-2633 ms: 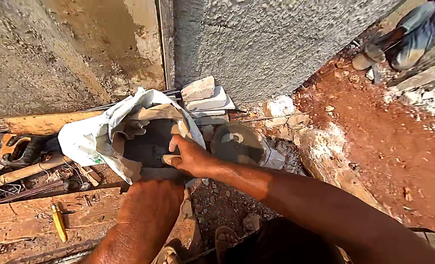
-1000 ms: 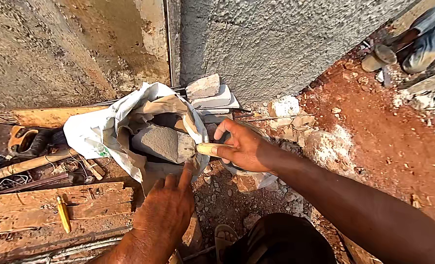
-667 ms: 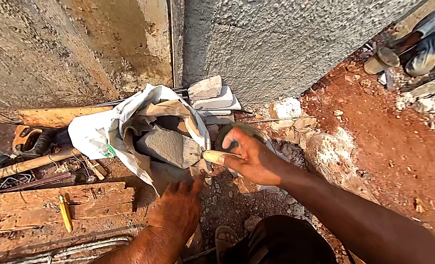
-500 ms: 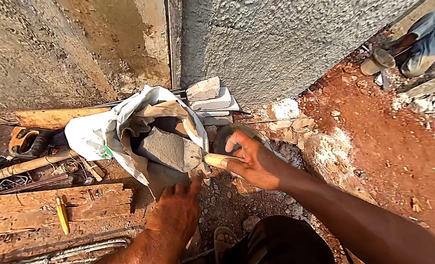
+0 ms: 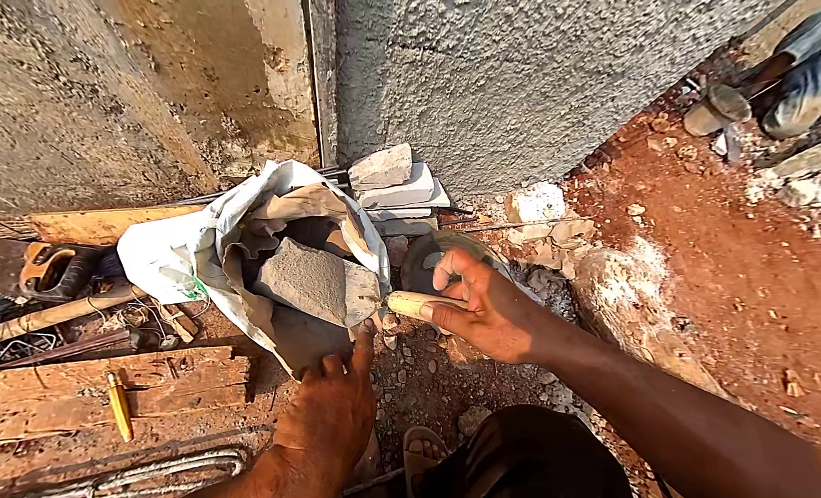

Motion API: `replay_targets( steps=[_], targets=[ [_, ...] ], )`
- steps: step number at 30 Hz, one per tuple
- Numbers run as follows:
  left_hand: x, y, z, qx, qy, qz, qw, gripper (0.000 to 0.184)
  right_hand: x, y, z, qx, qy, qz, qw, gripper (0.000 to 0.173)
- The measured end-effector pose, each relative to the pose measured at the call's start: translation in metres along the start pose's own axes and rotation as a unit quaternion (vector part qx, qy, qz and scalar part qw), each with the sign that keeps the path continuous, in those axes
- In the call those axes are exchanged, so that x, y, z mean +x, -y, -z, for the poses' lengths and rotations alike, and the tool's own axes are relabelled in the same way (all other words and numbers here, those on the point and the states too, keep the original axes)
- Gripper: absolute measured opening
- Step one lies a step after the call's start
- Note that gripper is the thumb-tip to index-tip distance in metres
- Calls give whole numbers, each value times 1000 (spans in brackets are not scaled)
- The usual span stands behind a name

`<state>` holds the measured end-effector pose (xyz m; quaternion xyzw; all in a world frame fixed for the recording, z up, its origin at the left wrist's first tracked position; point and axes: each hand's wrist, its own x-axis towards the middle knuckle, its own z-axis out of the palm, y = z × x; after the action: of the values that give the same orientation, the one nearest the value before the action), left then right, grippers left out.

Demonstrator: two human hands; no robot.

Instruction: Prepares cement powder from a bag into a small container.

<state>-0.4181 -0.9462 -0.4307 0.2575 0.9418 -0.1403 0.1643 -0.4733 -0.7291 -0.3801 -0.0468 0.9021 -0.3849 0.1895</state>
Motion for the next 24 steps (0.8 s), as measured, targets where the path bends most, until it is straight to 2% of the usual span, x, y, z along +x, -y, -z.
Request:
replay_targets(
  steps=[2, 4, 6, 9, 12, 18, 24],
  targets=[
    [1, -3, -1, -10, -2, 17, 1000, 60, 0, 0, 0, -4, -1, 1, 1000, 32],
    [1, -4, 0, -9, 11, 19, 1000, 62, 1, 0, -1, -3, -1, 3, 1000, 32],
    [0, -5, 1, 0, 12, 12, 1000, 58, 1, 0, -1, -4, -5, 7, 1000, 31],
    [0, -6, 1, 27, 15, -1, 1000, 44, 1, 0, -1, 0, -8, 9, 1000, 31],
    [2, -7, 1, 37, 25, -7, 999, 55, 2, 1, -4, 4, -9, 19, 1000, 31],
    [3, -4, 3, 44, 41, -39, 997, 37, 2, 9, -6, 9, -17, 22, 1000, 31],
    [0, -2, -4, 41, 11, -35, 998, 35, -10, 6, 7, -3, -30, 24, 999, 31]
  ],
)
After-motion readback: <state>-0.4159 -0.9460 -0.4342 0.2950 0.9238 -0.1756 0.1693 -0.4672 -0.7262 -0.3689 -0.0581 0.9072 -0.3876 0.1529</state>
